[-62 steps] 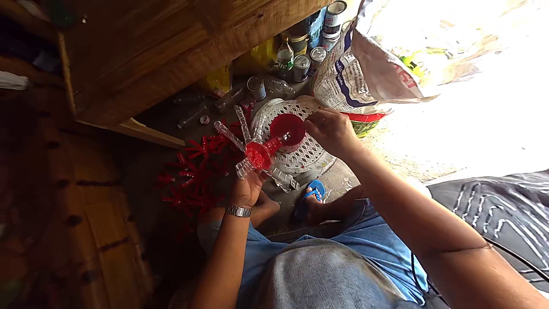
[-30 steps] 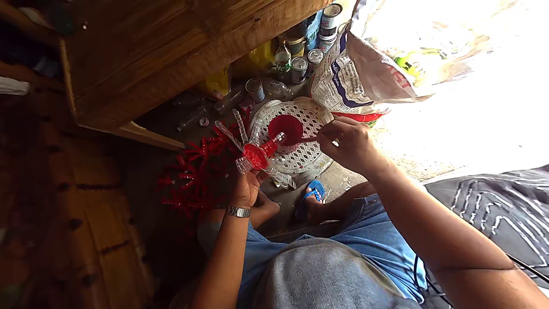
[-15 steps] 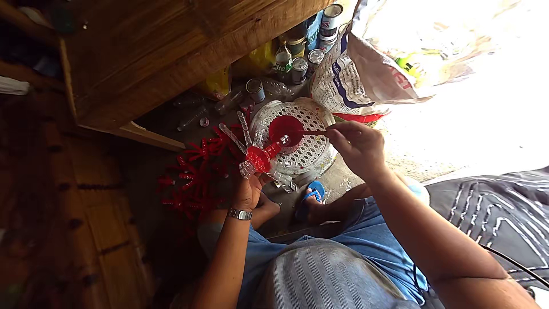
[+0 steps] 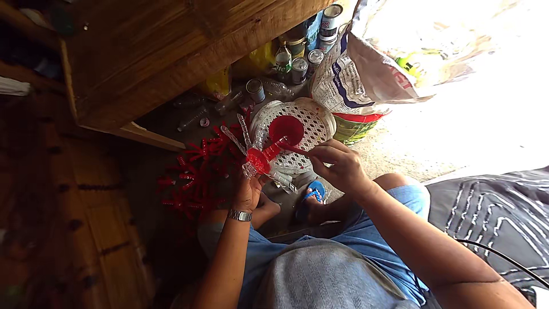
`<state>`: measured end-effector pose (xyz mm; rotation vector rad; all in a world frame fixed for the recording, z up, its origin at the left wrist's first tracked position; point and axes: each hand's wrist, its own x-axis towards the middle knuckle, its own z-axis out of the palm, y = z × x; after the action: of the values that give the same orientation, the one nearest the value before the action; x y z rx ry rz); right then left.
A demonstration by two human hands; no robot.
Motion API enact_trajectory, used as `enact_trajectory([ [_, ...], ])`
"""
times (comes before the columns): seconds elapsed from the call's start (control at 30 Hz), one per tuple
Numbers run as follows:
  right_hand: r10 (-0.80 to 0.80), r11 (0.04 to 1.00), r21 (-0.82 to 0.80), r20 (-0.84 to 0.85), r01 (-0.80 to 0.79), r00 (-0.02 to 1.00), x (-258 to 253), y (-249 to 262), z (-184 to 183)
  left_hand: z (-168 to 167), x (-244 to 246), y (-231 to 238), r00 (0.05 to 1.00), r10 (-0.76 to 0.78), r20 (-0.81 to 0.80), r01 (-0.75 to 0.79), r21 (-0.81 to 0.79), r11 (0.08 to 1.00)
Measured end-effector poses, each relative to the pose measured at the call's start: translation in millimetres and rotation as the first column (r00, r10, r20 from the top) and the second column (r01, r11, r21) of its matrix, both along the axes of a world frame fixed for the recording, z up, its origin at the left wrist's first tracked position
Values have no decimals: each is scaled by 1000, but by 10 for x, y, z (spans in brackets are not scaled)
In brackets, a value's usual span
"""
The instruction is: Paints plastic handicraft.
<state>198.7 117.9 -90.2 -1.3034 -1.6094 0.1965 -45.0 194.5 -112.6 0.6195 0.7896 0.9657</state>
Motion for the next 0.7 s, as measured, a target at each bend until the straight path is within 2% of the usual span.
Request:
enact_trajectory([
  [0.7, -27, 1000, -7, 9, 27, 1000, -50, 48, 15, 16, 9, 7, 1000, 4, 25, -3, -19, 1000],
])
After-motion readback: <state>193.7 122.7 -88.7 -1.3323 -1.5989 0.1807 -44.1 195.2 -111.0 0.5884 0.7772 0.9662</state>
